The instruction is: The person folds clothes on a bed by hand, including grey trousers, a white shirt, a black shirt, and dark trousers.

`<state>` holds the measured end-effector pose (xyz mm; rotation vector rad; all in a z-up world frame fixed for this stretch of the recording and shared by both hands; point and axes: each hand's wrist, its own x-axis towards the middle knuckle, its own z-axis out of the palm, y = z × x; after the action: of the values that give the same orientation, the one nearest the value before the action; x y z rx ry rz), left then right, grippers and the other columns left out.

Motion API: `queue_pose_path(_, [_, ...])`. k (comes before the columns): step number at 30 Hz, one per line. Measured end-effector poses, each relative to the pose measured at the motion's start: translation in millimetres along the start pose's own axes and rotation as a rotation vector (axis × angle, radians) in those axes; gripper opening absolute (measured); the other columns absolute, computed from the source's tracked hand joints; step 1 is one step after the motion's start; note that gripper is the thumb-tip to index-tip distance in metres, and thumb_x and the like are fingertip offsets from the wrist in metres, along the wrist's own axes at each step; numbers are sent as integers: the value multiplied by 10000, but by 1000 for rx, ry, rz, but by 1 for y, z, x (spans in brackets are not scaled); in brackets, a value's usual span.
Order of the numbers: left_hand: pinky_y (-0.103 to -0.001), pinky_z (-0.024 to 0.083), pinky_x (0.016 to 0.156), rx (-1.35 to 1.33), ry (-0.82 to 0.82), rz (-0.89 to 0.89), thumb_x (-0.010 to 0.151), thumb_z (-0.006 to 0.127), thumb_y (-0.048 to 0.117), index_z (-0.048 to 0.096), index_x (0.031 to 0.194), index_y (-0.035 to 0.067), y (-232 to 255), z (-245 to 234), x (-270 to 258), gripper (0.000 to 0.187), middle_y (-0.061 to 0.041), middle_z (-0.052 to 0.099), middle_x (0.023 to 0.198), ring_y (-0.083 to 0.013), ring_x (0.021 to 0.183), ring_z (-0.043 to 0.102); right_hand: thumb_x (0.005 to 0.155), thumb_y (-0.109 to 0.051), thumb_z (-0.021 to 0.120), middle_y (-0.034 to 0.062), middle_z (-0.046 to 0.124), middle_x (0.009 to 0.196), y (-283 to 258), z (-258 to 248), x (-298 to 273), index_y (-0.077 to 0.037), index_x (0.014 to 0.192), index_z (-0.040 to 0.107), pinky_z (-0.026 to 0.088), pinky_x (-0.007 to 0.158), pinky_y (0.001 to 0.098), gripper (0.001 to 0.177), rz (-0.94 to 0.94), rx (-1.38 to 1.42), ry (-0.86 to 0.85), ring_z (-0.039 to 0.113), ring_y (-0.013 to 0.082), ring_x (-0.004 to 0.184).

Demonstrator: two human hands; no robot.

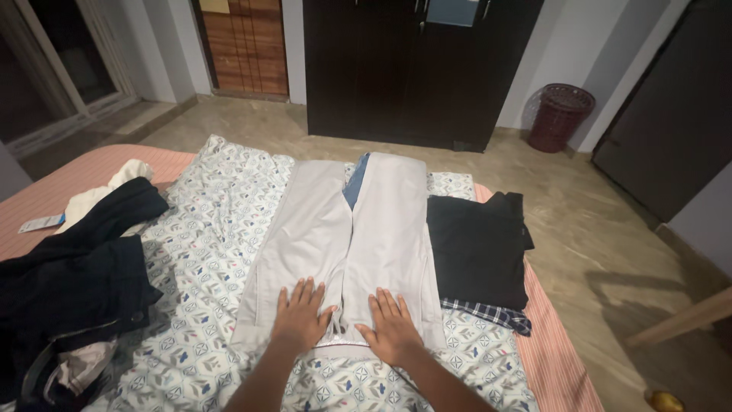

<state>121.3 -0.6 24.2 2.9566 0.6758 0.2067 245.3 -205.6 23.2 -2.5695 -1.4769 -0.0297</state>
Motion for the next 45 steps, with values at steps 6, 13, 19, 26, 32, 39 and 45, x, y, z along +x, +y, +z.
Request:
queue_pose_path(6, [-548, 77, 1233, 14, 36, 4, 1011, 341, 577, 313, 1569, 177, 2, 0, -2, 687, -110, 251, 1652, -263, 1541, 174, 1028, -541, 414, 274, 266, 1615, -2, 2, -3, 52, 1528, 317, 86, 1235, 514, 781, -10, 15, 59, 196, 352, 1538])
queue_pose_path(13, [-570, 81, 1250, 16, 2, -34, 999, 336, 611, 314, 1579, 215, 5, -5, -2, 702, -84, 249, 1669, -240, 1566, 163, 1037, -540, 385, 262, 239, 1627, -4, -2, -4, 43, 1539, 285, 69, 1231, 508, 775, 2, 20, 34, 172, 338, 1544])
queue_pose_path(19, [-586, -1, 1229, 24, -114, -134, 971, 315, 704, 199, 1623, 188, -17, -22, 33, 840, -85, 109, 1700, -237, 1572, 35, 1043, -598, 363, 266, 211, 1649, 1, -13, 16, 31, 1568, 266, 60, 1259, 497, 825, 34, 51, -117, 133, 345, 1569])
queue_pose_path(26, [-535, 8, 1248, 74, -23, -128, 983, 310, 669, 227, 1609, 182, -23, -9, 37, 797, -85, 150, 1693, -240, 1571, 76, 1022, -581, 416, 295, 202, 1623, 7, 6, 39, 47, 1544, 261, 55, 1222, 510, 832, 23, 58, -8, 141, 383, 1538])
queue_pose_path(32, [-529, 42, 1250, 71, 8, -131, 996, 300, 647, 253, 1600, 169, -23, -2, 31, 772, -91, 200, 1679, -241, 1563, 125, 1019, -535, 452, 309, 277, 1597, 7, 7, 36, 65, 1520, 326, 100, 1237, 514, 791, -24, 58, 101, 210, 385, 1528])
queue_pose_path(39, [-511, 67, 1232, 30, 91, -75, 997, 313, 619, 278, 1584, 144, -33, 21, 21, 756, -115, 222, 1660, -257, 1543, 154, 1040, -520, 432, 312, 282, 1600, 1, 10, 19, 67, 1526, 326, 124, 1233, 526, 770, -17, 43, 120, 230, 390, 1523])
queue_pose_path(45, [-523, 131, 1244, 159, 21, -108, 992, 326, 642, 292, 1588, 167, -30, 24, 29, 763, -97, 240, 1673, -253, 1558, 185, 1045, -521, 355, 261, 214, 1657, -3, 7, 10, 34, 1562, 278, 58, 1254, 514, 762, 74, 96, -3, 143, 344, 1570])
